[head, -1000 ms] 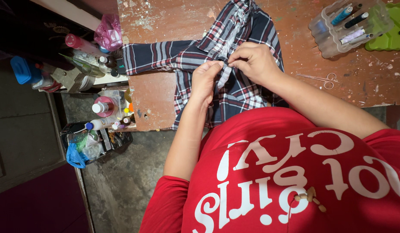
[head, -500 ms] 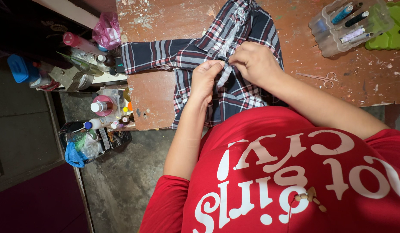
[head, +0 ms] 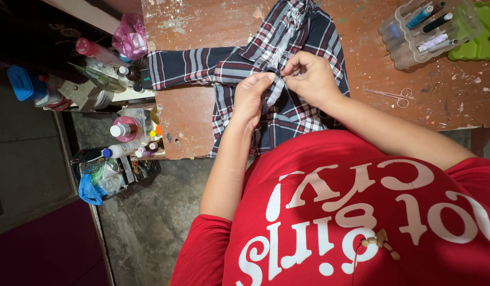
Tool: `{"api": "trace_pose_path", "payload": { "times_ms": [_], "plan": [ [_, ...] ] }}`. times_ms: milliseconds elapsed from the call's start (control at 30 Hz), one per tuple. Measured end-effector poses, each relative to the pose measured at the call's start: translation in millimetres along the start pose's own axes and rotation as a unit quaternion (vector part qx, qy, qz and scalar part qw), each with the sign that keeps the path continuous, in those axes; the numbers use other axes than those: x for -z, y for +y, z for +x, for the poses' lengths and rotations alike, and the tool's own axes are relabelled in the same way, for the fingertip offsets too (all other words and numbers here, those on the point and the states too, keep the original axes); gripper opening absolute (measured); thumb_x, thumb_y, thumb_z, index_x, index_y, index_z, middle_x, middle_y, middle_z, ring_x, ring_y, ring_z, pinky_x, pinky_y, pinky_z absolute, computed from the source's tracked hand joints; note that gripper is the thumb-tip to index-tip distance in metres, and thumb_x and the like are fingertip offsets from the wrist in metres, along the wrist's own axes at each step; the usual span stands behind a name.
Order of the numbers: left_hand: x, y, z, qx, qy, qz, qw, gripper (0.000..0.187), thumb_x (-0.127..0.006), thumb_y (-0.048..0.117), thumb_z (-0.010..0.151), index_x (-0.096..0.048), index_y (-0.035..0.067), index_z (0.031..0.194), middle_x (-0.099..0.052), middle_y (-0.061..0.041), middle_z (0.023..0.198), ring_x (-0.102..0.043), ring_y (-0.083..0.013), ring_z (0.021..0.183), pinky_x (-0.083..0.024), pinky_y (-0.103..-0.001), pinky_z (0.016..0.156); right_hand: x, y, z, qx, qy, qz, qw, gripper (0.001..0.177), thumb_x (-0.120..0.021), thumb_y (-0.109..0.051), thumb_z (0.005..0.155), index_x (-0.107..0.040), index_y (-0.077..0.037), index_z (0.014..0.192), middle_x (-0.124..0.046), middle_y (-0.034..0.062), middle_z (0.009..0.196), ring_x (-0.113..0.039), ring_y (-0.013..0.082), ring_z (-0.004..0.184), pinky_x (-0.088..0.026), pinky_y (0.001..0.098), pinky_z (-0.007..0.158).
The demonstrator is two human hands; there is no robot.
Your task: The person sews a button onto the placket of a plaid shirt using a needle and thread. They then trim the thread with scissors, smooth the shirt, and prepare a new needle and thread for another repair.
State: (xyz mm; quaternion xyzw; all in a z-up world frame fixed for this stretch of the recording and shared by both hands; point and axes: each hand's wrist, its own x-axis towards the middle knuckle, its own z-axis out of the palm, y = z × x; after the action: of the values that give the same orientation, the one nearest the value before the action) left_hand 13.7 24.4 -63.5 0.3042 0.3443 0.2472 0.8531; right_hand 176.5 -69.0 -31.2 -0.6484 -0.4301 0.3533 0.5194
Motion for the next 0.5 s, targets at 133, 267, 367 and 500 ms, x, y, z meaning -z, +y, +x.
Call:
{"api": "trace_pose_path", "payload": {
  "times_ms": [133,267,367,500],
  "plan": [
    [1.2,-3.5,1.1,0.007,0.001,-0.006,1.0,0.012,-0.071,0.009,0.095,-0.072,-0.002,0.099,-0.074,-0.007,0.087,-0.068,-0.013,0.073,-0.056,-0.027,0.065,-3.5,3.4,-1.1,0.025,0.011,0.0,1.0,0.015,-0.072,0.006,0.088,-0.064,0.0,0.099,-0.071,0.0048,0.099,-0.069,0.01,0.092,-0.058,0.0248,0.084],
    [3.7,-10.4,3.4,-0.006,-0.011,-0.007,1.0,0.012,-0.071,0.009,0.096,-0.073,-0.003,0.101,-0.074,-0.008,0.09,-0.068,-0.0126,0.076,-0.055,-0.027,0.068,-7.9,3.0,-3.0,0.049,0.021,0.025,0.998,0.02,-0.069,0.007,0.088,-0.061,0.0,0.105,-0.07,0.0056,0.103,-0.069,0.0102,0.096,-0.058,0.0251,0.087],
    [4.3,-15.9,5.1,-0.021,-0.004,0.01,1.0,0.012,-0.072,0.008,0.096,-0.074,-0.003,0.102,-0.075,-0.008,0.091,-0.068,-0.0126,0.077,-0.055,-0.026,0.07,-11.6,-2.2,-6.5,0.065,0.029,0.025,0.997,0.021,-0.067,0.007,0.089,-0.061,0.001,0.108,-0.068,0.0071,0.105,-0.068,0.0114,0.098,-0.059,0.0257,0.088],
    [1.7,-19.6,6.4,-0.06,0.013,0.015,0.998,0.012,-0.073,0.006,0.095,-0.073,-0.003,0.103,-0.075,-0.008,0.093,-0.068,-0.0119,0.081,-0.055,-0.026,0.074,-13.4,-14.0,-11.1,0.12,0.042,-0.072,0.989,0.022,-0.067,0.005,0.089,-0.062,0.003,0.11,-0.07,0.0086,0.103,-0.073,0.0147,0.095,-0.06,0.0279,0.085]
  ]
}}
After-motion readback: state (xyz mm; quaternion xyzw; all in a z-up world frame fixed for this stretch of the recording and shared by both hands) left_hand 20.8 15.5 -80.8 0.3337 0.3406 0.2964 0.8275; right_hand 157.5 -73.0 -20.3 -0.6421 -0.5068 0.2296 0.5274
